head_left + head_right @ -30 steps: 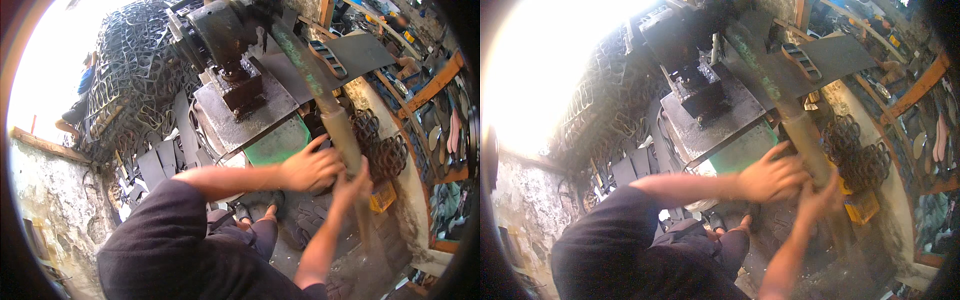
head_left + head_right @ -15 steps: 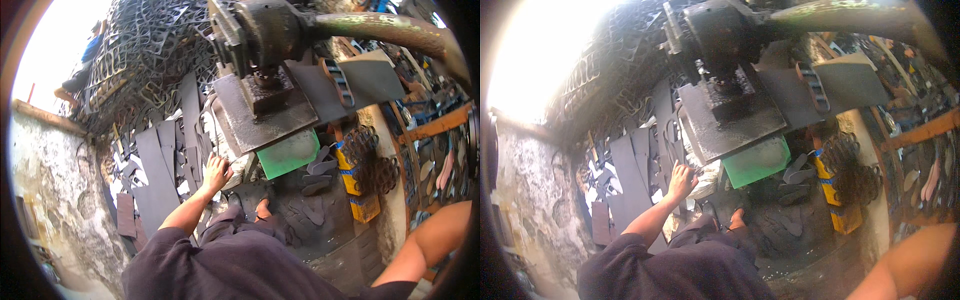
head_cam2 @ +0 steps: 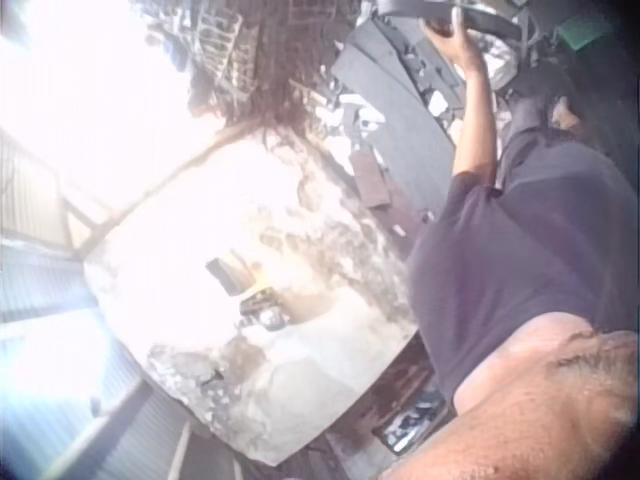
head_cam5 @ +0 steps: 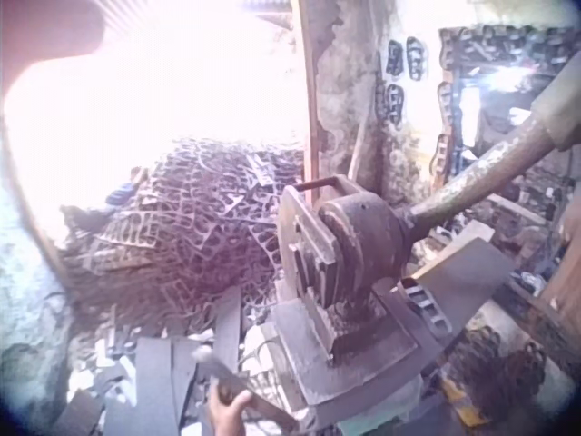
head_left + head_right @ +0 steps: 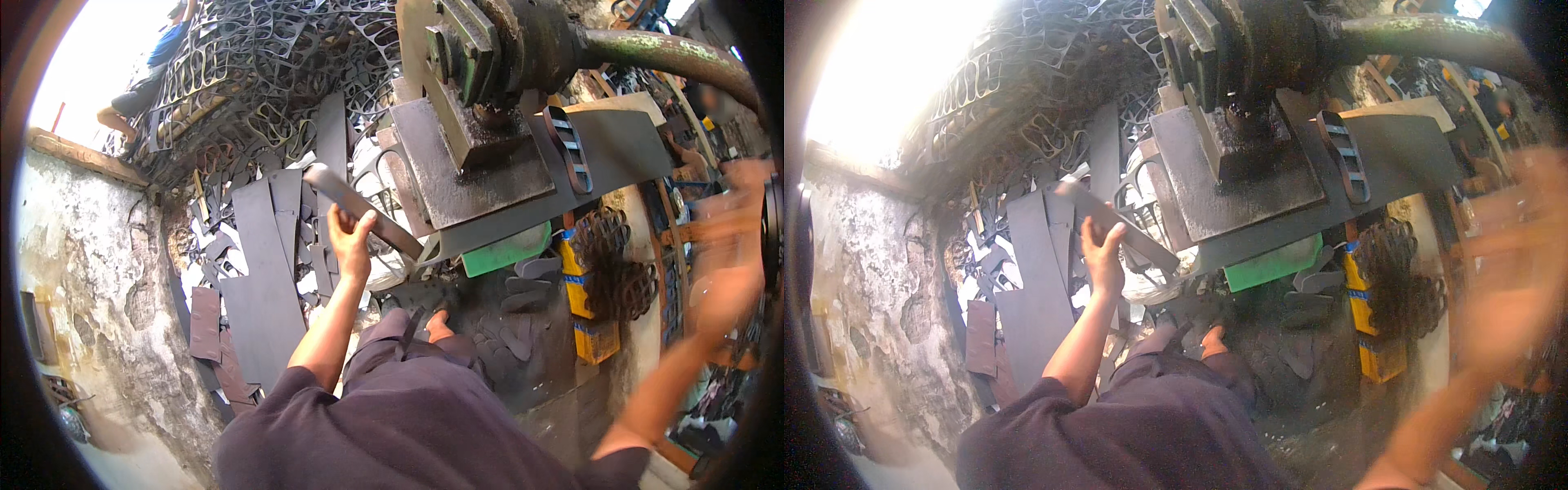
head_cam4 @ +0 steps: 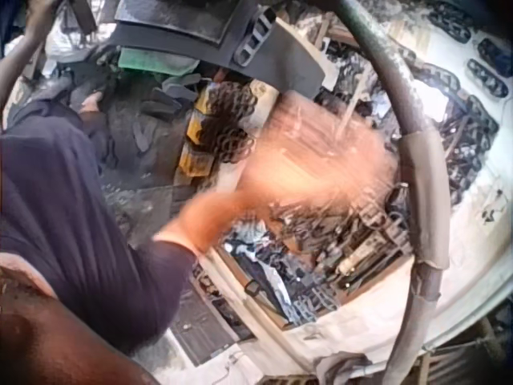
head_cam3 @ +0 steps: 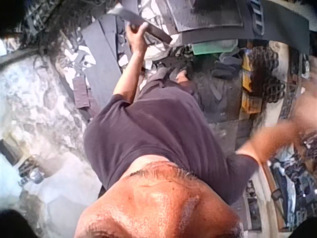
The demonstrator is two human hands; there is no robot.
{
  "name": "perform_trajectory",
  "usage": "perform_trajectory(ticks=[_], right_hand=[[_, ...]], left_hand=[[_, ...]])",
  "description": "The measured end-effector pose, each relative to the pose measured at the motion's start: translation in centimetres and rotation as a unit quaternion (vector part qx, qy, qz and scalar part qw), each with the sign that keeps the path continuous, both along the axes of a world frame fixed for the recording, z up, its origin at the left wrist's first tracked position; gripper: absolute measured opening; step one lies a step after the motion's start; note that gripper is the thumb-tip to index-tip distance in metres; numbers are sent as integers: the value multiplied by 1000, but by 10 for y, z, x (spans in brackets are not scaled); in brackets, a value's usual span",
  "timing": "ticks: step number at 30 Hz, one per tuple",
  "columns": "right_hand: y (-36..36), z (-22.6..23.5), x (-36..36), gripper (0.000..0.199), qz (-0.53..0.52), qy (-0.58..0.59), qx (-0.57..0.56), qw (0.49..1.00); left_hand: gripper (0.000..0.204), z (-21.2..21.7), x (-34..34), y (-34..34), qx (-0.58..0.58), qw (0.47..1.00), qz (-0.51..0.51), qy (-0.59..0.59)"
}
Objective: The person repeatedly places rectangular rubber sheets under a manual press, aligns them, and pulls the lever to cut out a slipper-shaped piece. The cut pieces are removed and set aside while the remaining sheet is repositioned for the next cut.
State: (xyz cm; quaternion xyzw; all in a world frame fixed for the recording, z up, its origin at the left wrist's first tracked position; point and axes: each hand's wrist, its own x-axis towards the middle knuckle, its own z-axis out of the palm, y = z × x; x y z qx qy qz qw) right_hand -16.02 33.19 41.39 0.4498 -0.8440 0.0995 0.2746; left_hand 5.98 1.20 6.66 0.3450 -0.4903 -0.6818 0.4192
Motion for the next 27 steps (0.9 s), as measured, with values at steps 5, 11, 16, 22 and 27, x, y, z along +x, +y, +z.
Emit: perform_trajectory(ticks=[5,11,16,22,27], right_hand=[[-74,-224,126,87,155,-415,-54,895],[-63,-294,120,114,-31,-365,-184,912],[18,-330,-39,105,-234,-334,-249,878],[66,-365,-291,84,-300,-313,-84,897],[20,-437,-297,54,-141,-258,-122,948]], left_hand=[[87,64,-4,37,-213,965,-90,-119],[96,88,-57,110,-34,951,-268,-148],[85,-42,-50,94,-128,912,-117,-371],[48,-90,-108,100,7,985,-62,-164],[45,-103,-111,118,48,987,33,-150]])
